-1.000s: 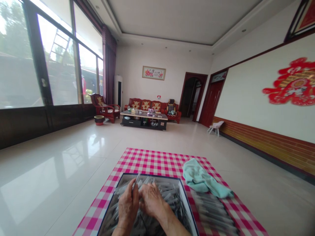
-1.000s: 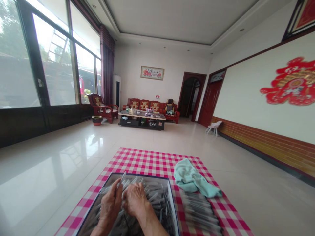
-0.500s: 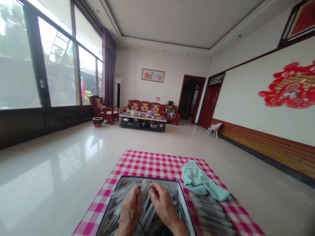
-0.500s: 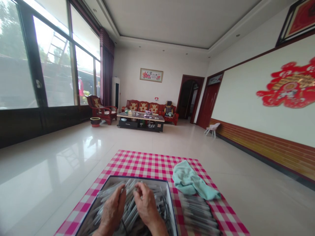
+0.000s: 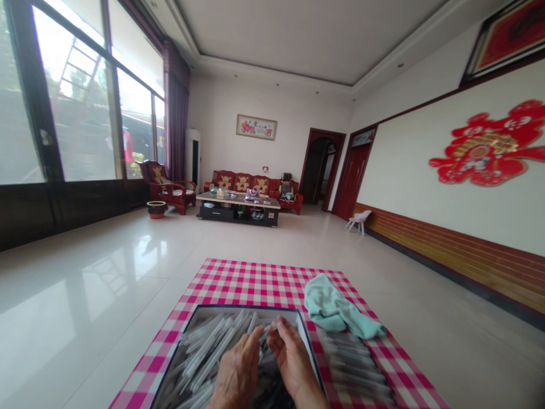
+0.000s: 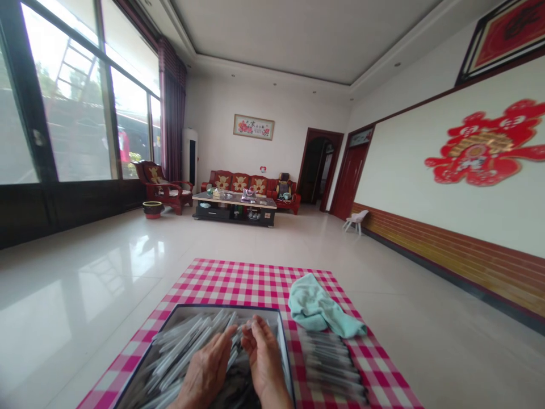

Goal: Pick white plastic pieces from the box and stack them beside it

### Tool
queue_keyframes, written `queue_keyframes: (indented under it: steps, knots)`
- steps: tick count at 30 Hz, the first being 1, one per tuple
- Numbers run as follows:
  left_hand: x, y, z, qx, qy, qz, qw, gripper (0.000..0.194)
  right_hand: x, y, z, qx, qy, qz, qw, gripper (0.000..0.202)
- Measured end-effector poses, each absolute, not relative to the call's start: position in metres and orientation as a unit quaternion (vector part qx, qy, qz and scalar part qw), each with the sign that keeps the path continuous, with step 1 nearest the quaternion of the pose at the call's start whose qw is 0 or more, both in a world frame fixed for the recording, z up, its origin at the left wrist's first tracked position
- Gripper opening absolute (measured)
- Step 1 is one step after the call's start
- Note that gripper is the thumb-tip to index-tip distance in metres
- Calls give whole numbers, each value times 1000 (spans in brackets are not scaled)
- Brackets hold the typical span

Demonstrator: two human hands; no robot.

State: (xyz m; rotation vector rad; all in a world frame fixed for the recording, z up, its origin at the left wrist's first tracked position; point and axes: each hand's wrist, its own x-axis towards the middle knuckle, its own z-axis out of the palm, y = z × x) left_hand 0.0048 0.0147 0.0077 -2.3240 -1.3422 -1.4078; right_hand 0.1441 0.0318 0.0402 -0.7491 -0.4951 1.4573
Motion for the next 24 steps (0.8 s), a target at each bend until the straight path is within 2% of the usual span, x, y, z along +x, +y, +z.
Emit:
queue_keyframes:
  steps: [9, 18, 24]
  knots:
    - [6, 11, 11, -773, -451, -444, 27, 37, 141, 25, 43, -347, -277, 626, 641, 42]
    - [6, 9, 16, -764, -459, -452, 11, 25, 142, 20, 44, -419, -424, 529, 604, 35]
    - [6, 7, 21, -762, -467, -449, -8, 29, 145, 18, 49, -415, -461, 523, 585, 34]
